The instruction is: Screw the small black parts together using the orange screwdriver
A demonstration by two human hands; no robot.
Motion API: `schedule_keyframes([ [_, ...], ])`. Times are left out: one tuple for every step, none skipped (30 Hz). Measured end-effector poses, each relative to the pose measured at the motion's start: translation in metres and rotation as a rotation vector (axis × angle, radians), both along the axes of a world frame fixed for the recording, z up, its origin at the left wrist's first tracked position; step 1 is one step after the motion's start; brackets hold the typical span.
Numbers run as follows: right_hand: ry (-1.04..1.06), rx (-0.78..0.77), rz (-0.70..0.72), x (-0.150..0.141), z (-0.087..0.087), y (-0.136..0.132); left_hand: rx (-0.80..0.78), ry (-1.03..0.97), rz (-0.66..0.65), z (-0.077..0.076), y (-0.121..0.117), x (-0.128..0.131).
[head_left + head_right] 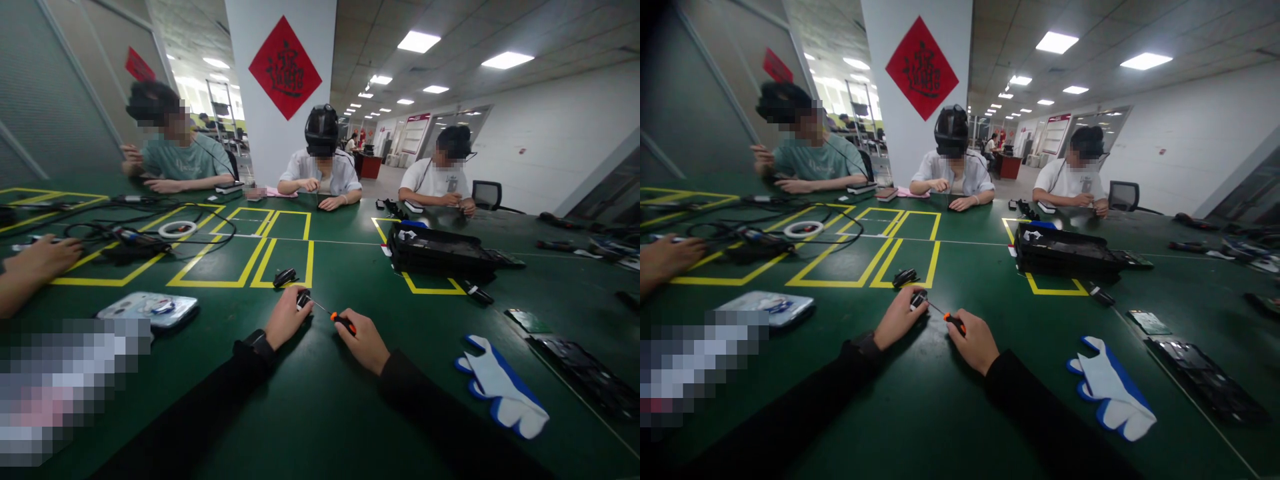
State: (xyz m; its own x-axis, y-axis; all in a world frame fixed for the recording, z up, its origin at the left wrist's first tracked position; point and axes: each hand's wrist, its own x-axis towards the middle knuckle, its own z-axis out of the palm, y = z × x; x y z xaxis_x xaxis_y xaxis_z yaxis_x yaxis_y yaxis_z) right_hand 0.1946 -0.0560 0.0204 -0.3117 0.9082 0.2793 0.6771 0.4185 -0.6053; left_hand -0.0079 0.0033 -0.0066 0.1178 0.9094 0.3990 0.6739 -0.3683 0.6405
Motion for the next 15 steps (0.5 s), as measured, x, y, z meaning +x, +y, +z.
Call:
schedule_keyframes([
  [0.023,-0.013,0.006,-0.0009,0.0007,0.0,-0.021,-0.027,-0.013,0.0014,-0.0006,0.0002],
  [0.045,-0.022,0.011,-0.0015,0.0014,0.0002,-0.046,-0.053,-0.026,0.0028,-0.0014,0.0006],
  [0.068,-0.027,0.012,-0.0018,0.0019,0.0004,-0.069,-0.074,-0.036,0.0039,-0.0023,0.001],
  [0.091,-0.026,0.01,-0.0018,0.0023,0.0008,-0.088,-0.093,-0.041,0.0048,-0.0033,0.0015],
  [0.115,-0.023,0.008,-0.0015,0.0023,0.0014,-0.098,-0.109,-0.044,0.0054,-0.0041,0.0019],
  [0.14,-0.016,0.004,-0.0009,0.0021,0.0021,-0.1,-0.126,-0.046,0.0056,-0.0047,0.0023],
  [0.166,-0.008,-0.003,-0.0002,0.0015,0.0029,-0.098,-0.144,-0.048,0.0056,-0.0051,0.0026],
  [0.191,0.001,-0.01,0.0007,0.0007,0.0039,-0.094,-0.164,-0.052,0.0054,-0.0051,0.0027],
  [0.213,0.009,-0.017,0.0015,-0.0004,0.0049,-0.094,-0.182,-0.058,0.0051,-0.0047,0.0026],
  [0.231,0.015,-0.022,0.0022,-0.0016,0.0059,-0.099,-0.196,-0.066,0.0048,-0.0041,0.0022],
  [0.245,0.016,-0.022,0.0027,-0.0027,0.0068,-0.11,-0.205,-0.073,0.0045,-0.0031,0.0017],
  [0.257,0.011,-0.018,0.0029,-0.0037,0.0075,-0.124,-0.206,-0.083,0.0043,-0.0019,0.0009],
  [0.267,-0.001,-0.009,0.0029,-0.0045,0.0079,-0.134,-0.2,-0.095,0.0042,-0.0006,0.0002],
  [0.272,-0.015,0.001,0.0026,-0.0048,0.0079,-0.132,-0.19,-0.104,0.0042,0.0007,-0.0006],
  [0.271,-0.03,0.012,0.0022,-0.0047,0.0076,-0.123,-0.182,-0.11,0.0042,0.0018,-0.0012],
])
